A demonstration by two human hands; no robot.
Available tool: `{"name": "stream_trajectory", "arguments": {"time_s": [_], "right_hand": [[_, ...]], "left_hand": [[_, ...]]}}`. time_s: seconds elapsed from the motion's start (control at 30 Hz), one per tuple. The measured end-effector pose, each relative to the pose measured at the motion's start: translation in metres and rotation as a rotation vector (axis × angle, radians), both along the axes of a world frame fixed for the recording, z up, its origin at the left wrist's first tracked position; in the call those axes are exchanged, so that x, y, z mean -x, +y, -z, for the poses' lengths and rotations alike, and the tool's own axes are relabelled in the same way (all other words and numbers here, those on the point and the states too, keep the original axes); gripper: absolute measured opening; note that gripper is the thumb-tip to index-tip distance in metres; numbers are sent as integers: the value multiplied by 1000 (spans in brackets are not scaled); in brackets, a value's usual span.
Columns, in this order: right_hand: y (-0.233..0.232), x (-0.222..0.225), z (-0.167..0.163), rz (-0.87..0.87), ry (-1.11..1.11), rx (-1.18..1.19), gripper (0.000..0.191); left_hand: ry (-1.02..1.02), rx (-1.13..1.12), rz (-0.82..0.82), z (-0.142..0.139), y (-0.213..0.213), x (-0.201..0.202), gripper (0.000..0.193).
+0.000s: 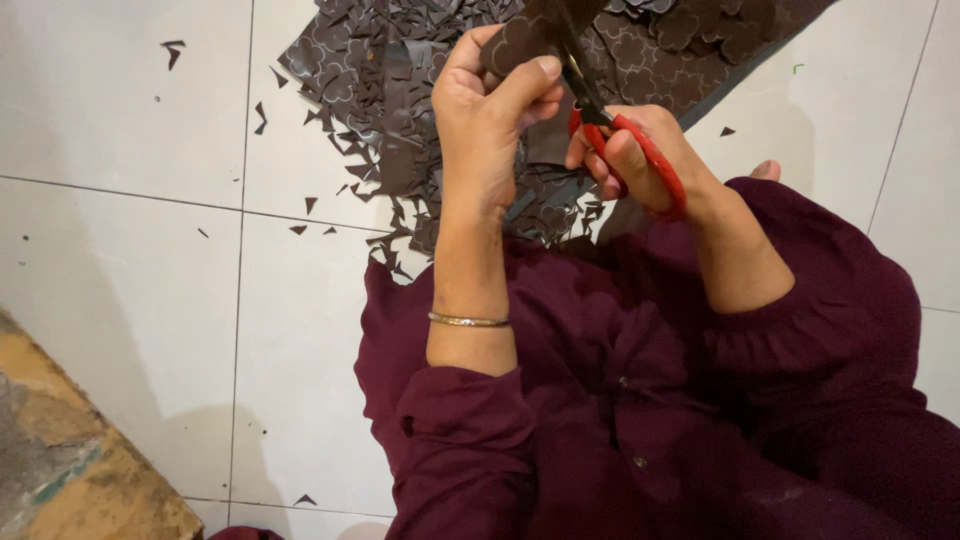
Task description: The person sits on a tiled floor and uses red-handled scissors to cut a dark brown patterned fabric into small, repeating shapes. The person holds the fabric with the left hand and cuts with the right, placing finished pieces onto a growing pile.
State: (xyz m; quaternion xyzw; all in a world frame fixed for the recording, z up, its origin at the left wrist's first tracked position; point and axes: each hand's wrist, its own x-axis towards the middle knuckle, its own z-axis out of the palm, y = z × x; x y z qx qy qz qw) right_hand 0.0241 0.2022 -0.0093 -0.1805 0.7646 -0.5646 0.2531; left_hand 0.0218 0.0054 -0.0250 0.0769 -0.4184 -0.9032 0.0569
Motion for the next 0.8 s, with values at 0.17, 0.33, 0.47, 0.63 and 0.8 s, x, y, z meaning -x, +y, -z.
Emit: {"name": "stream_trajectory", "arguments": {"time_s": [0.17, 0.33, 0.47, 0.63, 0.8], "right_hand": [[4, 3, -3, 3, 5, -68, 93], [7, 7, -10, 19, -9, -122, 95], [8, 8, -13, 3, 12, -119, 99], [12, 8, -14, 3, 17, -118, 96], [16, 8, -14, 2, -11, -117, 94]], "left_hand": [[-12, 26, 2, 0, -2, -3, 27], [-15, 32, 3, -5, -3, 0, 25], [-8, 42, 2, -6, -4, 0, 23], [-2, 60, 18, -6, -7, 0, 19], [-7, 75, 21, -7, -8, -3, 17]]}}
